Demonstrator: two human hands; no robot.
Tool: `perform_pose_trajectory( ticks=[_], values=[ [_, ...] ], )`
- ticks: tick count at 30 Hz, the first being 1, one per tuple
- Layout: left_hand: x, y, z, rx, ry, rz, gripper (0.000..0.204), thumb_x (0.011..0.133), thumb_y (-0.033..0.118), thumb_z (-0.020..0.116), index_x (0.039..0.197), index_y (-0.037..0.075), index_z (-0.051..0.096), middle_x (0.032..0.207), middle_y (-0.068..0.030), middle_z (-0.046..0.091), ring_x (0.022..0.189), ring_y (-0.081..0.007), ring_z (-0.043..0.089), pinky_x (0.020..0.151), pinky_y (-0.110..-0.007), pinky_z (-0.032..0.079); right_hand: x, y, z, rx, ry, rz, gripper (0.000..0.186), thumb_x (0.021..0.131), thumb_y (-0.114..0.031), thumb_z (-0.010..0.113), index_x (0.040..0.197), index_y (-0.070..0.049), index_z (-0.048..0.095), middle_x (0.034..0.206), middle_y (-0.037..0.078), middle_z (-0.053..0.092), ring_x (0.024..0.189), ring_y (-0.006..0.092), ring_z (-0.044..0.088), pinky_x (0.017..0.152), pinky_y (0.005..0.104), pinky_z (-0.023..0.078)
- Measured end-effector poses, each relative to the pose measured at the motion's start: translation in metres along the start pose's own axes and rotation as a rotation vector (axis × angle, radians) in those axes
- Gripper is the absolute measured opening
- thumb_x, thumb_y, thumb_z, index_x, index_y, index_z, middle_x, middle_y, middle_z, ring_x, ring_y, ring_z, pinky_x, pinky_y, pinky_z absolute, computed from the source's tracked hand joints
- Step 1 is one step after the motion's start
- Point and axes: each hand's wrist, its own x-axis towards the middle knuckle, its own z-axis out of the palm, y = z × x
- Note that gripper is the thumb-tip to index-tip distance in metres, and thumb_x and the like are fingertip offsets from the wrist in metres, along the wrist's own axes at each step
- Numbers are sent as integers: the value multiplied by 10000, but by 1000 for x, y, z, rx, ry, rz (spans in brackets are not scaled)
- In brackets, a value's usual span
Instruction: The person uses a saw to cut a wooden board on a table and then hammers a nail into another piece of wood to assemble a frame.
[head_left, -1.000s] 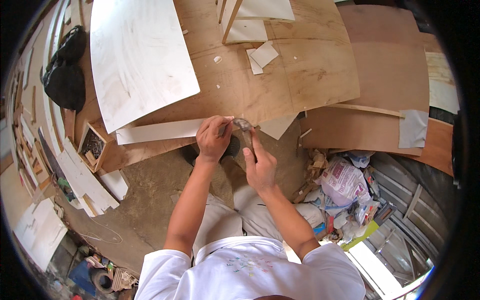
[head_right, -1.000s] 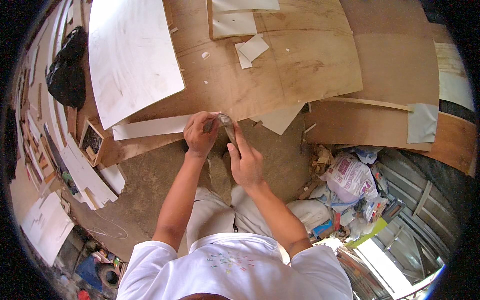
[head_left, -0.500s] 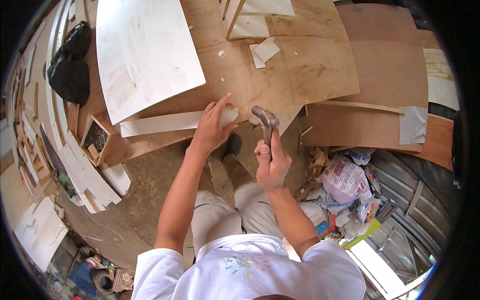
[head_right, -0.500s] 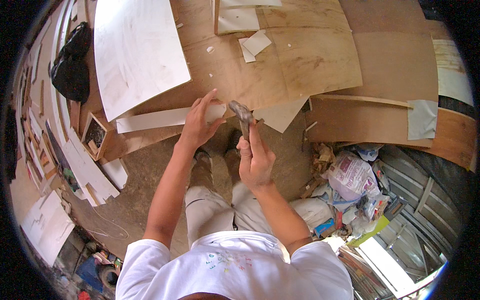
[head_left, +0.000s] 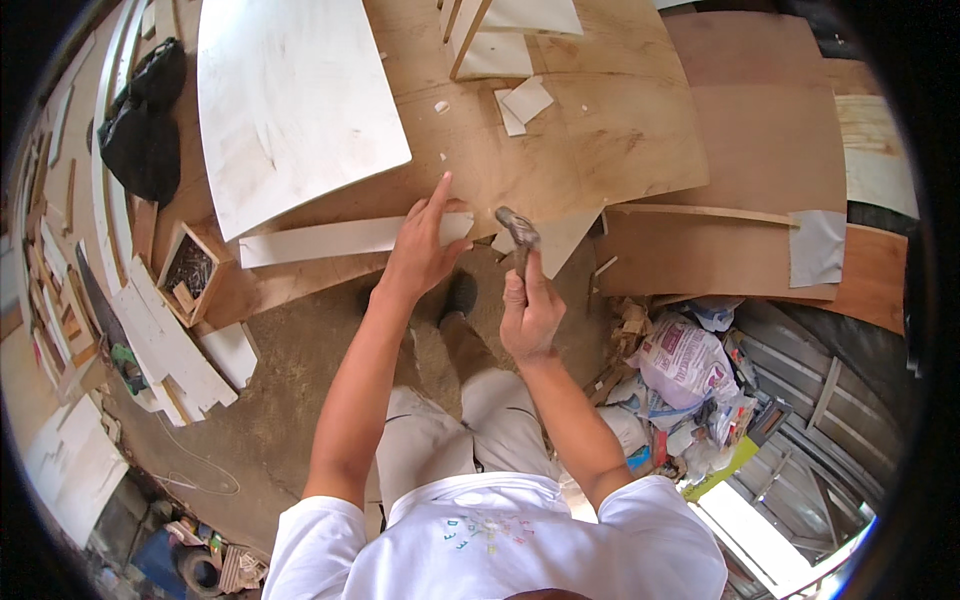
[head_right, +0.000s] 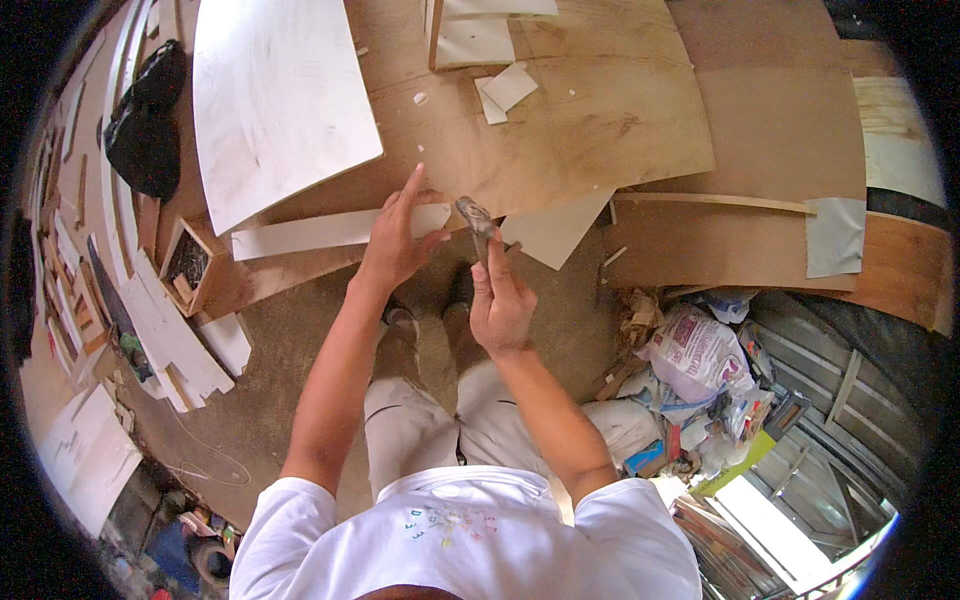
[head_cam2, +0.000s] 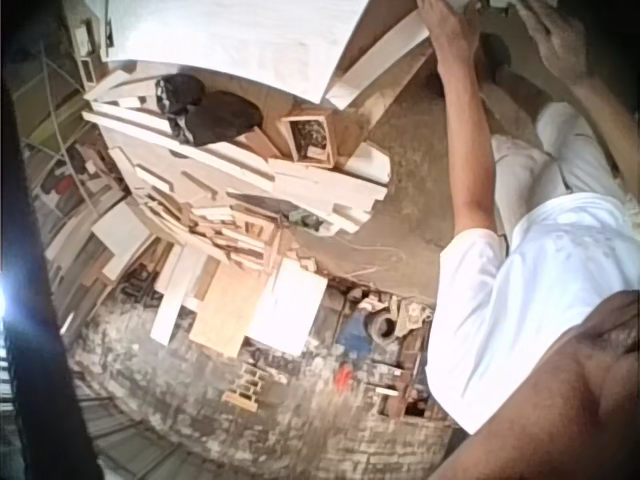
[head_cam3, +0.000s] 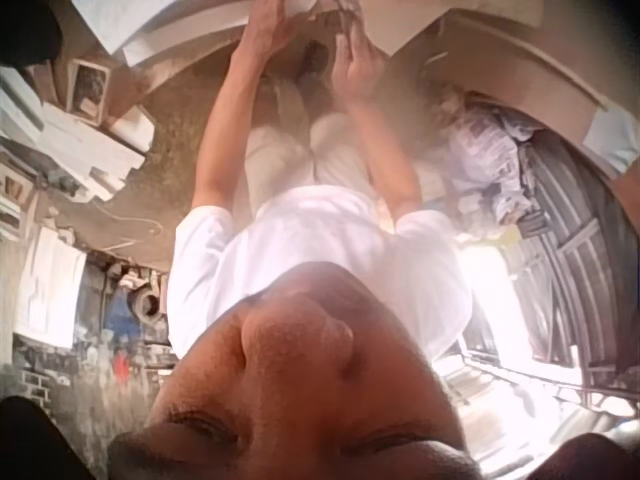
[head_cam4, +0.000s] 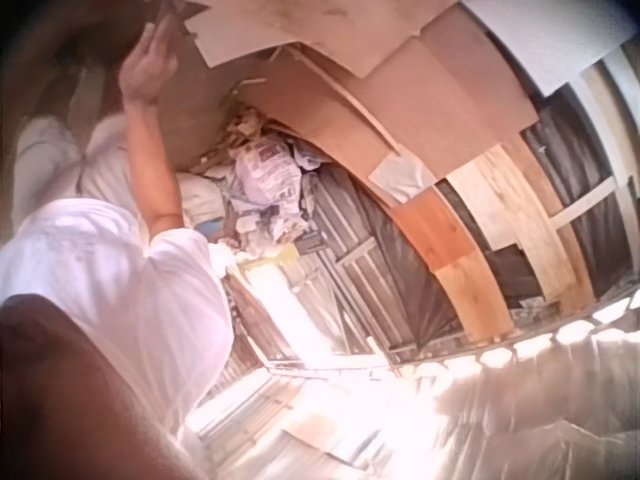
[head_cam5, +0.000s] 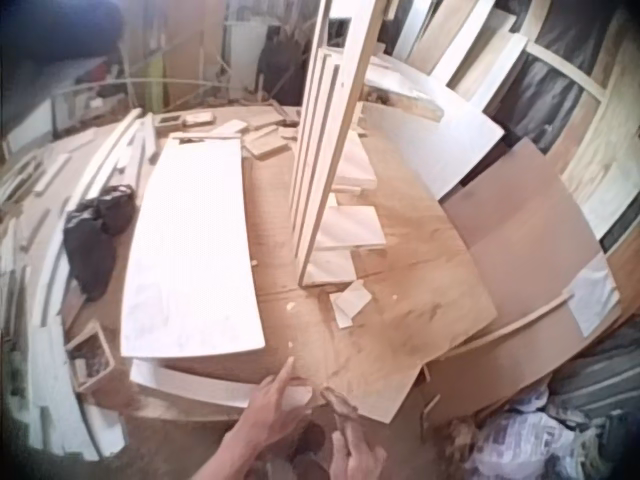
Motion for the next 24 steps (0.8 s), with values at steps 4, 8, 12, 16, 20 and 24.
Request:
perform_pose_trajectory(
  ticks=[4,8,12,16,20,24],
  values=[
    [0,2,-3,30,6,-13,1148,749,62,924,1680,77,253,1332,-113,702,1255,-398,612,1062,-478,515,9,-2,-4,-2,-43,-29,506,1070,-112,604,1569,-87,526,1314,245,710,1084,432,733,858,446,600],
    [-6,-2,-2,10,4,13,1190,720,42,923,1685,54,225,1354,-123,685,1244,-394,598,1075,-474,502,2,-4,1,-10,1,-115,506,1069,-105,599,1567,-74,517,1360,261,683,1139,431,720,888,456,596],
    [-6,7,-3,9,-14,-3,1270,673,132,991,1687,74,229,1519,-102,590,1342,-393,571,1127,-496,491,-2,8,14,12,-95,45,513,1077,-100,582,1581,-69,493,1445,263,629,1203,428,701,919,486,586],
    [-6,5,-12,-48,-36,26,1281,649,202,1012,1681,98,260,1630,-105,487,1442,-386,509,1191,-496,453,-21,-8,-2,175,10,279,486,1098,-244,537,1547,-60,510,1324,253,680,1056,411,743,877,462,585],
    [-24,-4,-18,129,191,154,1141,629,226,1014,1595,63,429,1581,-134,534,1431,-400,505,1189,-477,449,-30,-15,-12,145,-68,420,440,1074,-332,601,1398,-35,631,998,176,766,869,312,771,779,410,586],
    [-53,-4,-60,448,90,-87,932,729,305,960,1538,109,540,1560,-127,538,1465,-380,463,1238,-529,362,-52,-18,-9,292,20,480,357,1046,-302,659,1282,-35,693,824,90,736,758,196,734,722,371,573]
  ],
)
